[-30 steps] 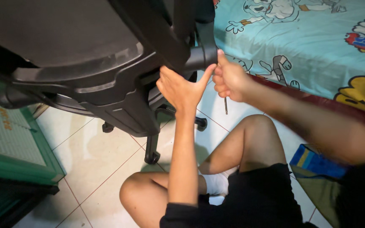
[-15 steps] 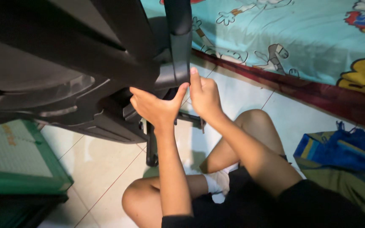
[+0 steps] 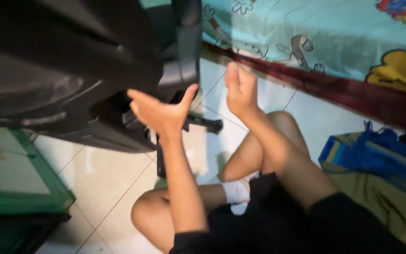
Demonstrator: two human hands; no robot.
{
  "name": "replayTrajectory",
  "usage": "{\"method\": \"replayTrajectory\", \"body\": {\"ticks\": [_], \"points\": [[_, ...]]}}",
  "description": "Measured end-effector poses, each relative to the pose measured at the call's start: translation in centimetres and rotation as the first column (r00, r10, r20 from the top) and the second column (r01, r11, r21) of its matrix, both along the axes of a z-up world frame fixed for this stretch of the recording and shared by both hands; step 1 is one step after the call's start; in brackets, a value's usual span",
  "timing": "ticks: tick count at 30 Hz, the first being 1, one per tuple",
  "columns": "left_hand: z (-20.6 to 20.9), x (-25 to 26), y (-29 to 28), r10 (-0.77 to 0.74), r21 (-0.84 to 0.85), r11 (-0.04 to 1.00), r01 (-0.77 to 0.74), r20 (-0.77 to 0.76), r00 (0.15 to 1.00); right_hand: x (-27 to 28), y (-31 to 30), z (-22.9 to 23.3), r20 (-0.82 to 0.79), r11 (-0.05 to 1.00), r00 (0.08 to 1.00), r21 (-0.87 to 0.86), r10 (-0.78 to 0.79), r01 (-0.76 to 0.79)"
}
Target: The person assembles an office chair by tightening bolts on the armrests and seat base using an Allen key. They reposition the chair multiple times to access different fasteners and continue tightening until the components are secured.
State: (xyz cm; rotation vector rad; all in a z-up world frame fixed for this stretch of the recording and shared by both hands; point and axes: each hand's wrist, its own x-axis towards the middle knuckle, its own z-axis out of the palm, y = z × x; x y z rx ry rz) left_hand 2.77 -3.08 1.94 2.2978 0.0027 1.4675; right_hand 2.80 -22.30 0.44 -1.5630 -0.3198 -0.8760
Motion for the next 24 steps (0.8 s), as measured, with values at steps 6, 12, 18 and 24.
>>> {"method": "replayTrajectory", "body": {"ticks": [6, 12, 18, 24], "points": [[-0.9, -1.4, 4.7, -0.133, -0.043, 0.990, 0.132, -0.029, 0.991, -2.8, -2.3, -5.4, -0.171, 0.989, 0.975, 0.062, 0.145, -0.136], [-0.8, -4.3, 10.2, -0.532, -0.301, 0.801, 0.518, 0.042, 0.846, -2.2, -2.7, -12.2, -0.344, 0.952, 0.888, 0.129, 0.305, -0.277], [-6.6, -7.6, 8.3, -0.093, -0.406, 0.872, 0.273, 0.410, 0.907, -0.6, -1.4, -18.2, -0.313, 0.816, 0.779, 0.413, 0.544, -0.404], [-10.8, -5.5, 0.1, -0.332, -0.363, 0.887, 0.284, -0.077, 0.940, 1.9, -1.7, -21.4, -0.302, 0.769, 0.713, 0.348, 0.633, -0.536]]}}
